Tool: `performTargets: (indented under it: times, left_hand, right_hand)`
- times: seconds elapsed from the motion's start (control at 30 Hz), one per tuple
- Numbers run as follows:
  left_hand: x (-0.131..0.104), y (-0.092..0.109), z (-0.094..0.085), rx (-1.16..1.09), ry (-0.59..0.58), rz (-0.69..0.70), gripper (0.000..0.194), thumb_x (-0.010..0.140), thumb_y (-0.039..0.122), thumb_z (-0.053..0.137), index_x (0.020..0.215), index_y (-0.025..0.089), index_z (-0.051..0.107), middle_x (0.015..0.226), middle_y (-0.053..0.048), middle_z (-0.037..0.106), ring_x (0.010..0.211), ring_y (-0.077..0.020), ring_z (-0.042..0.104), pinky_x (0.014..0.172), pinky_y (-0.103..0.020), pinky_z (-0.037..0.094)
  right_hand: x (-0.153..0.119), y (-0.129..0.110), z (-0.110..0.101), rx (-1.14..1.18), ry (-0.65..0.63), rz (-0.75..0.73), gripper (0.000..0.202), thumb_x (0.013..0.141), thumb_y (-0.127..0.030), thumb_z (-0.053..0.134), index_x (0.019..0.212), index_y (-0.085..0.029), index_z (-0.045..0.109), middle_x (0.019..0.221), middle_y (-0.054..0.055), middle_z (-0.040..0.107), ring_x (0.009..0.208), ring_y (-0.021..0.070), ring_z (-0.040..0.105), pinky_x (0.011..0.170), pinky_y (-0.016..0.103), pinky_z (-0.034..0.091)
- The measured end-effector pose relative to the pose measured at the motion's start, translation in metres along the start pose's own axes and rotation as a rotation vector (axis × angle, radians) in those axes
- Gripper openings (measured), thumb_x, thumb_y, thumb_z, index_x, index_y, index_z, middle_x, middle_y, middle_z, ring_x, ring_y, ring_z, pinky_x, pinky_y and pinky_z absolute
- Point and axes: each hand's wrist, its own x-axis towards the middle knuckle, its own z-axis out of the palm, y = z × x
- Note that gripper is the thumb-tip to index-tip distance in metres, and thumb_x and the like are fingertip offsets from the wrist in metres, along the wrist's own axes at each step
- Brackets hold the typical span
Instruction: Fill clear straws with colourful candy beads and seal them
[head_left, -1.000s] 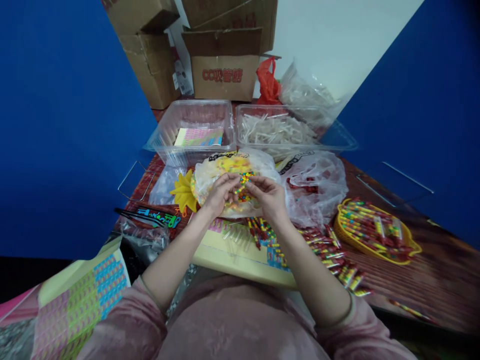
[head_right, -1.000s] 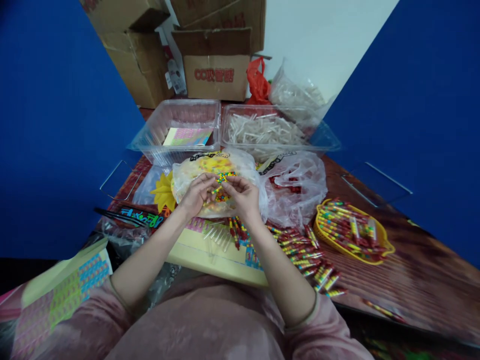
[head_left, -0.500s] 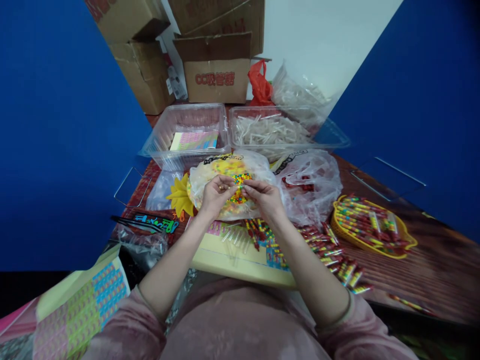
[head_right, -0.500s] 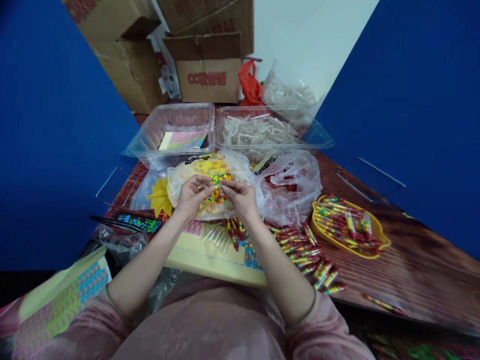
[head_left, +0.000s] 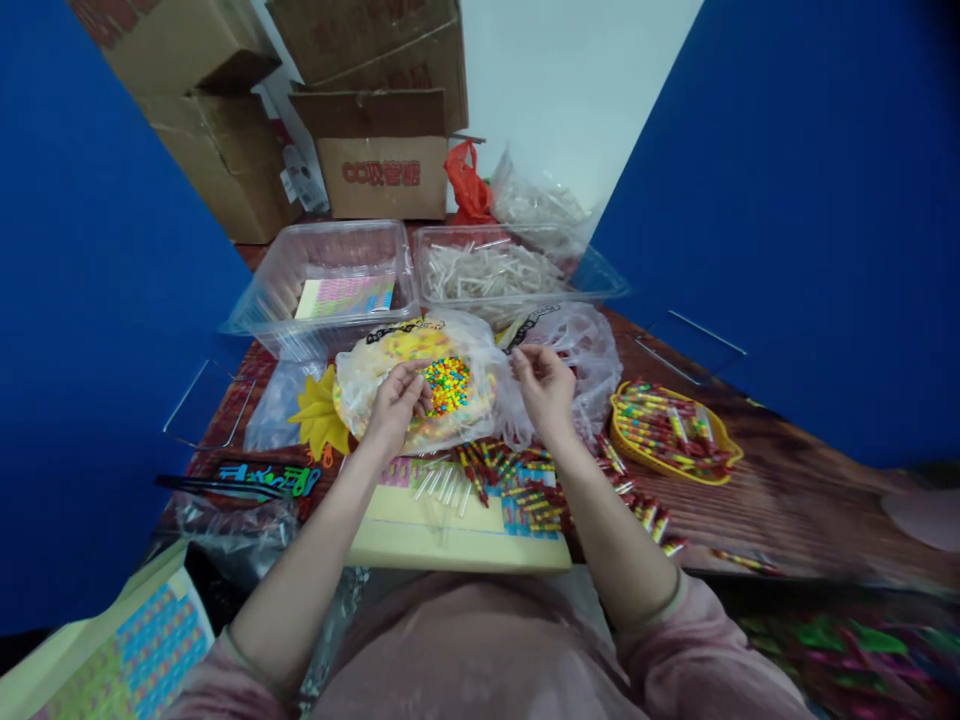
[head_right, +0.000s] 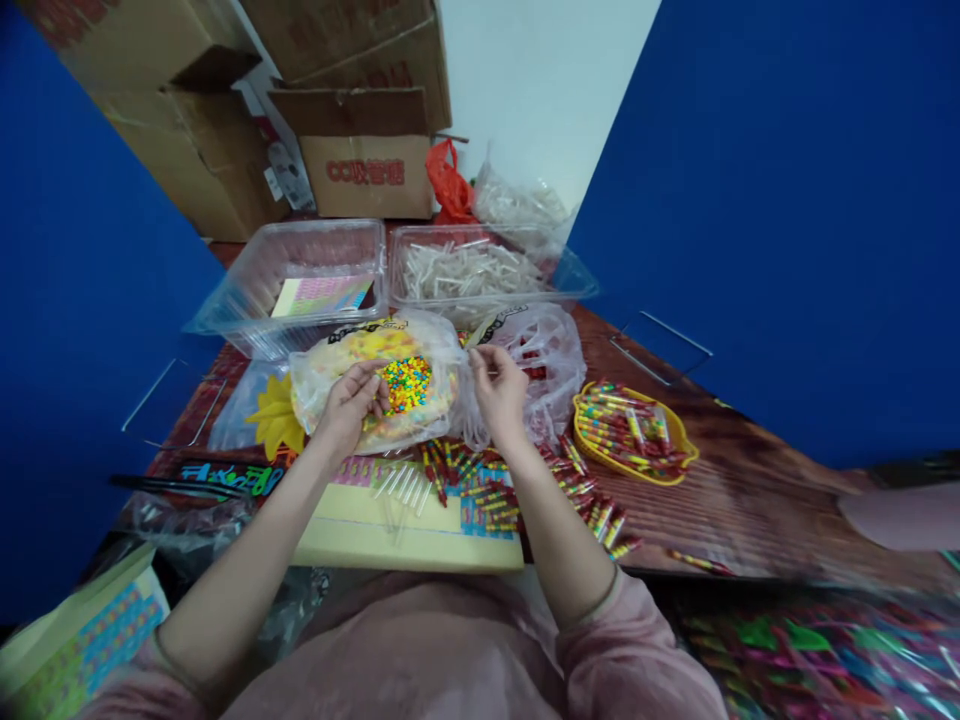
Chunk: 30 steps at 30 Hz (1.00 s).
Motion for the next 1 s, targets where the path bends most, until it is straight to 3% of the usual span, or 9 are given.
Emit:
performTargets:
  times: [0.1,0.23,0.47,0.6,0.73,0.83,0.93,1.0]
  left_hand:
    - [-0.001,0.002,0.000,-0.013,-0.021,0.001,0.043,0.077,0.042,0.074,0.109,0.017,0.060,0.071,0.003,0.058,0.055,-0.0089,0.054,0.045,-0.019,0.039]
    - [0.000,0.002,0.001,-0.024,-0.016,0.001,0.045,0.075,0.042,0.075,0.110,0.017,0.060,0.071,0.003,0.059,0.054,-0.0086,0.054,0.044,-0.018,0.039]
    - [0.000,0.002,0.001,-0.019,-0.031,-0.011,0.053,0.072,0.043,0.079,0.112,0.014,0.061,0.074,-0.001,0.066,0.055,-0.0082,0.055,0.046,-0.018,0.040]
    - [0.000,0.001,0.001,-0.039,-0.042,-0.040,0.055,0.071,0.046,0.080,0.111,0.013,0.062,0.078,-0.004,0.070,0.053,-0.0084,0.055,0.044,-0.019,0.038]
    - [-0.001,-0.001,0.000,-0.042,-0.081,-0.072,0.053,0.073,0.047,0.078,0.111,0.013,0.064,0.082,-0.006,0.072,0.052,-0.0078,0.055,0.044,-0.019,0.036]
    - [-0.001,-0.003,-0.001,-0.046,-0.094,-0.078,0.050,0.074,0.046,0.078,0.110,0.013,0.066,0.082,-0.006,0.073,0.053,-0.0082,0.056,0.045,-0.019,0.036]
    - [-0.001,-0.004,-0.001,-0.034,-0.106,-0.080,0.048,0.072,0.043,0.080,0.108,0.013,0.069,0.079,-0.005,0.072,0.055,-0.0087,0.056,0.047,-0.020,0.037]
    - [0.000,-0.004,-0.001,-0.024,-0.120,-0.075,0.046,0.070,0.040,0.082,0.106,0.013,0.071,0.076,-0.005,0.072,0.057,-0.0092,0.056,0.049,-0.020,0.038]
  right_hand:
    - [0.025,0.042,-0.017,-0.390,-0.159,0.125,0.026,0.092,-0.026,0.048,0.107,-0.015,0.066,0.093,0.009,0.074,0.081,0.0195,0.067,0.076,0.031,0.054]
    - [0.050,0.074,-0.018,-0.595,-0.323,0.170,0.027,0.085,-0.012,0.050,0.100,-0.013,0.071,0.101,0.013,0.076,0.094,0.0226,0.070,0.087,0.032,0.052]
    - [0.065,0.078,-0.005,-0.851,-0.418,0.108,0.035,0.086,-0.013,0.056,0.117,-0.005,0.070,0.127,0.025,0.065,0.122,0.0325,0.055,0.101,0.038,0.043]
    - [0.061,0.072,-0.003,-0.934,-0.439,0.101,0.036,0.089,-0.012,0.052,0.120,-0.003,0.068,0.126,0.028,0.064,0.121,0.0350,0.054,0.095,0.039,0.044]
    - [0.056,0.062,-0.018,-0.959,-0.467,0.086,0.027,0.088,-0.018,0.058,0.106,-0.005,0.074,0.117,0.026,0.068,0.109,0.0328,0.063,0.091,0.038,0.047]
    - [0.046,0.049,-0.038,-0.769,-0.359,0.109,0.023,0.087,-0.027,0.063,0.096,-0.010,0.076,0.095,0.019,0.075,0.089,0.0292,0.069,0.082,0.039,0.051]
    - [0.027,0.022,-0.048,-0.204,-0.148,0.168,0.029,0.077,-0.040,0.076,0.090,-0.014,0.074,0.081,0.011,0.076,0.074,0.0249,0.070,0.071,0.037,0.054]
    - [0.012,-0.003,-0.043,0.153,-0.126,0.182,0.036,0.066,-0.044,0.085,0.085,-0.017,0.072,0.081,0.008,0.076,0.071,0.0217,0.069,0.067,0.035,0.056]
